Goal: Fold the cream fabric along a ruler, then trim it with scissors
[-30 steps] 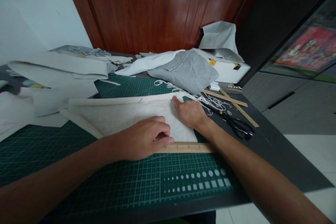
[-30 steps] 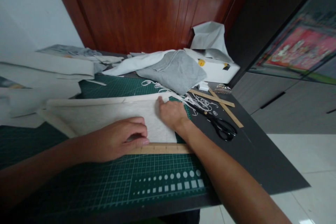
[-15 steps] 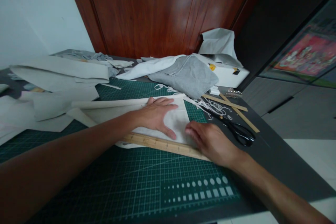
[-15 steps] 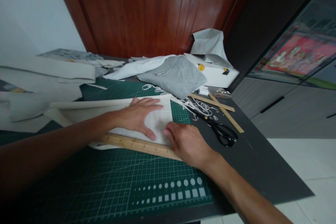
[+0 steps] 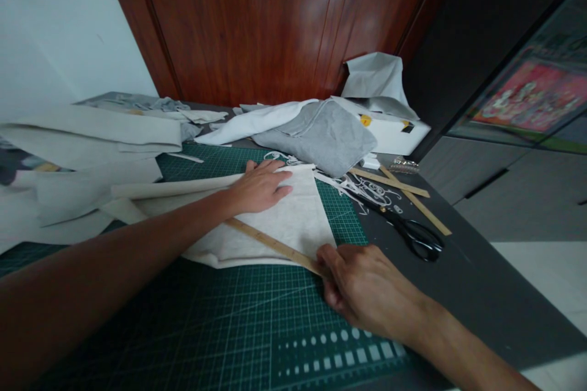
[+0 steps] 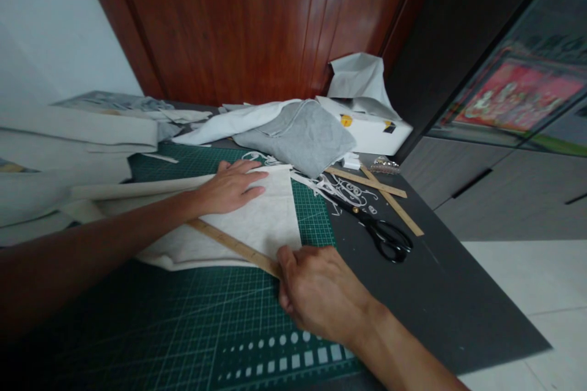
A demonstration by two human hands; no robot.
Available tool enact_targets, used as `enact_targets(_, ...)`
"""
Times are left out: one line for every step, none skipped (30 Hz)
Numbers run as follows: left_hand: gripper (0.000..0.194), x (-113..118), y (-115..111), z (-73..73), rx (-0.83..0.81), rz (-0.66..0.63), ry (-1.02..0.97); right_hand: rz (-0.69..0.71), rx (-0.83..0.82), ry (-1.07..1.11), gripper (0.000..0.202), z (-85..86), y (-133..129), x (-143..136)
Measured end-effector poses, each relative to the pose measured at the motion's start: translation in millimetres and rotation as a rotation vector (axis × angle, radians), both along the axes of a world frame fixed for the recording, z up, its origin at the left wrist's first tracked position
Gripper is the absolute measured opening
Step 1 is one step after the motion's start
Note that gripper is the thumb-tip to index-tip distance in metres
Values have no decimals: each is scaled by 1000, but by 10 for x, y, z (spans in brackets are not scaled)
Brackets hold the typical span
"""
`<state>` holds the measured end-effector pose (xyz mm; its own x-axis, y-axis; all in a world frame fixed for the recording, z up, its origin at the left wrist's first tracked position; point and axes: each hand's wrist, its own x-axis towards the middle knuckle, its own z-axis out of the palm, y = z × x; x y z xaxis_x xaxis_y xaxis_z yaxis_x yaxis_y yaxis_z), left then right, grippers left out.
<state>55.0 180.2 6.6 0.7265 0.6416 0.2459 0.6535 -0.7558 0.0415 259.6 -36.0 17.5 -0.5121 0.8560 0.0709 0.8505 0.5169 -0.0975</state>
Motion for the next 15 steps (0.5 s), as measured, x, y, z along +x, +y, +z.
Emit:
enact_targets(42, 0, 63, 19, -6, -1, -7, -9, 9, -15, 14, 7, 3, -29)
enact_targets(39, 5, 127, 42, -12, -8, -15, -23, 21, -32, 15, 15, 11, -55)
enact_targets(38, 14, 190, 67, -17, -22, -22, -36, 32, -51, 16, 25, 23, -77)
enact_targets(38, 26, 249, 93, -21, -45, -29, -45, 39, -67, 18, 37, 39, -95)
enact_targets(38, 39, 304, 119, -24, -68, -33, -45, 40, -79, 19, 52, 58, -110)
enact_targets(38, 50, 350, 143, -26, -91, -34, -39, 39, -92, 19, 70, 78, -121)
enact_targets(38, 60, 388, 166, -26, -112, -32, -29, 37, -105, 18, 90, 99, -130)
enact_targets(38, 67, 416, 187, -26, -128, -29, -19, 35, -116, 18, 109, 116, -136)
enact_targets(38, 71, 432, 208, -25, -140, -26, -10, 34, -125, 17, 125, 128, -140)
enact_targets(37, 71, 436, 230, -23, -149, -24, -2, 32, -132, 16, 138, 131, -141)
enact_targets(36, 68, 426, 255, -21, -157, -25, 5, 30, -135, 15, 146, 122, -140)
enact_targets(36, 60, 403, 281, -19, -165, -28, 11, 26, -137, 14, 148, 99, -137)
enact_targets(36, 48, 368, 309, -16, -173, -34, 18, 20, -139, 14, 145, 61, -132)
enact_targets(36, 32, 322, 338, -13, -181, -42, 29, 11, -136, 13, 137, 8, -125)
enact_targets(36, 12, 266, 366, -9, -190, -51, 42, 2, -127, 14, 124, -58, -116)
